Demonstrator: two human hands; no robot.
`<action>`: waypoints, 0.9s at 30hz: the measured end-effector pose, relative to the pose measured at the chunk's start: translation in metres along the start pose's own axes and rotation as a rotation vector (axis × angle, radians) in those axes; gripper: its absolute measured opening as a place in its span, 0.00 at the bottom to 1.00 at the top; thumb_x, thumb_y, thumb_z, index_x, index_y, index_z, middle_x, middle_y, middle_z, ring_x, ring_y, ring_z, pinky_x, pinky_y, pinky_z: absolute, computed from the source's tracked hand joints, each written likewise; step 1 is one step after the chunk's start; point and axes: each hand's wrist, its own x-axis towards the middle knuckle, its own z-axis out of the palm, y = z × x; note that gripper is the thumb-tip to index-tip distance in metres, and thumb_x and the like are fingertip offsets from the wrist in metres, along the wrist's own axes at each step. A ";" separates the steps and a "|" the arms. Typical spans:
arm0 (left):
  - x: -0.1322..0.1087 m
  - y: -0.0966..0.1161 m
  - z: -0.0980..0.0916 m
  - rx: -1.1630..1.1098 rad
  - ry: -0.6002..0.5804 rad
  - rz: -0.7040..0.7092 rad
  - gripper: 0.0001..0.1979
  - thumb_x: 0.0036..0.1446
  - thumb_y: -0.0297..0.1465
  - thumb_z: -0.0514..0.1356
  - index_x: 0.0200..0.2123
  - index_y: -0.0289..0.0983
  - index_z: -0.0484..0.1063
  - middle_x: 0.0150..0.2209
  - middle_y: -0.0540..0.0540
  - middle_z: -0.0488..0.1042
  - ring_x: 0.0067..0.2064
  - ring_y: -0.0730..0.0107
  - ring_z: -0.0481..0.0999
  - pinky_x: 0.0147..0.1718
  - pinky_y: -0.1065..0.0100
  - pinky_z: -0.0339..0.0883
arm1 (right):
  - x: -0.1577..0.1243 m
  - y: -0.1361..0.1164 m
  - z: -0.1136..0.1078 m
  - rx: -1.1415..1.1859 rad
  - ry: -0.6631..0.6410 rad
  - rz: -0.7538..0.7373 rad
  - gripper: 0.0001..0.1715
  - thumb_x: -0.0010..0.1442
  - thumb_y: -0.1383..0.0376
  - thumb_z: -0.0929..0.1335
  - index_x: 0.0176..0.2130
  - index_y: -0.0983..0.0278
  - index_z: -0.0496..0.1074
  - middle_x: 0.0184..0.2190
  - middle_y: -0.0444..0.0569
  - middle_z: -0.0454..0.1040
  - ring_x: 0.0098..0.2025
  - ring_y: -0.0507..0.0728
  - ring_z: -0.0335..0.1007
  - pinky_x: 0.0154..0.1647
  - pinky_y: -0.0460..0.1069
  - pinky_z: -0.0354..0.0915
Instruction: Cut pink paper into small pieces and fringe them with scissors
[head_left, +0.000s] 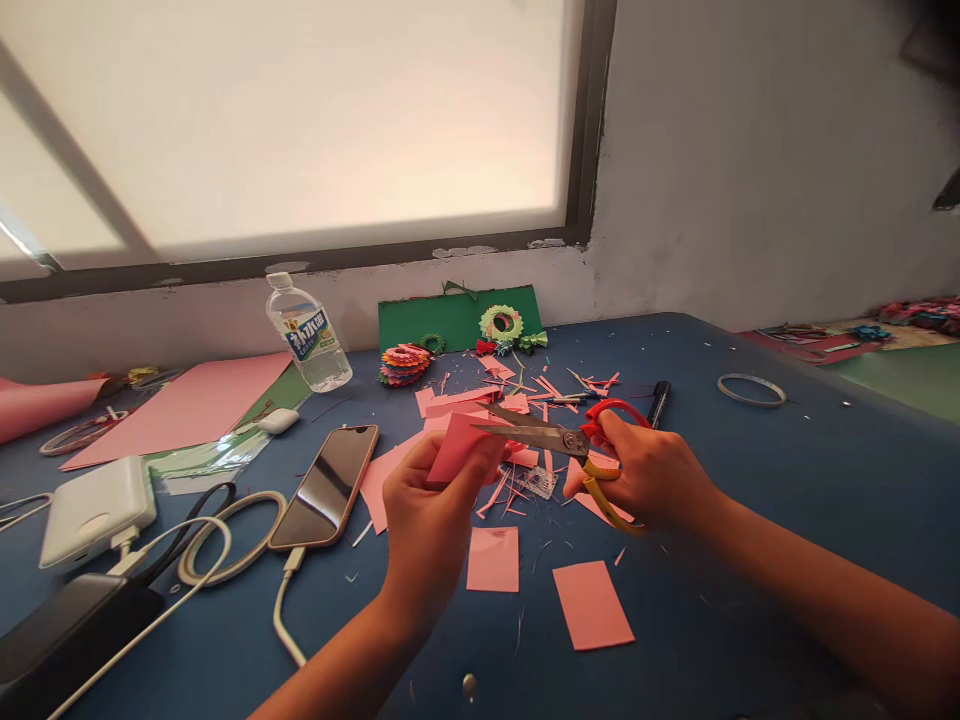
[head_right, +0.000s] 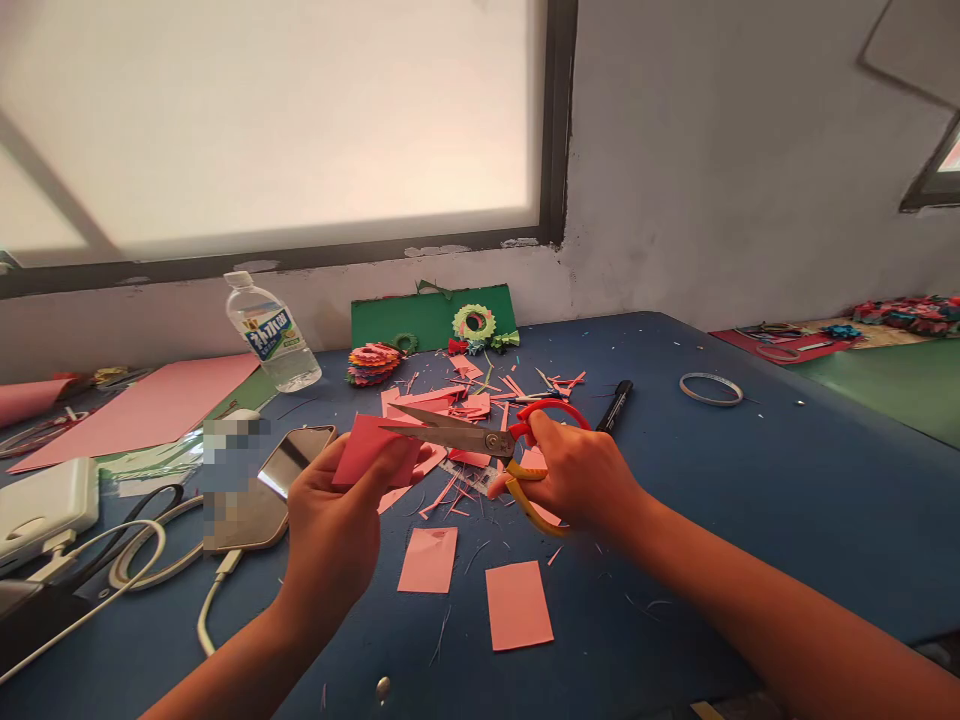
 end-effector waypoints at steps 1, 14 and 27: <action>0.000 0.000 0.000 0.001 0.000 -0.001 0.08 0.45 0.34 0.64 0.31 0.38 0.75 0.26 0.52 0.74 0.31 0.71 0.76 0.27 0.75 0.71 | 0.000 0.000 0.000 0.001 -0.003 -0.001 0.26 0.51 0.43 0.59 0.25 0.62 0.55 0.13 0.37 0.56 0.13 0.48 0.52 0.16 0.43 0.44; 0.000 0.001 0.000 0.008 0.001 -0.012 0.07 0.45 0.33 0.64 0.30 0.37 0.75 0.26 0.51 0.74 0.32 0.71 0.76 0.27 0.75 0.72 | 0.000 0.001 -0.001 -0.018 0.010 -0.015 0.25 0.54 0.45 0.57 0.23 0.63 0.58 0.12 0.40 0.58 0.12 0.48 0.52 0.16 0.43 0.41; 0.001 0.001 0.000 -0.073 -0.019 -0.047 0.08 0.45 0.32 0.64 0.31 0.37 0.74 0.29 0.50 0.76 0.33 0.70 0.76 0.27 0.74 0.71 | 0.002 0.002 -0.004 0.035 -0.069 0.040 0.24 0.53 0.44 0.57 0.25 0.62 0.55 0.14 0.39 0.59 0.14 0.49 0.56 0.17 0.44 0.43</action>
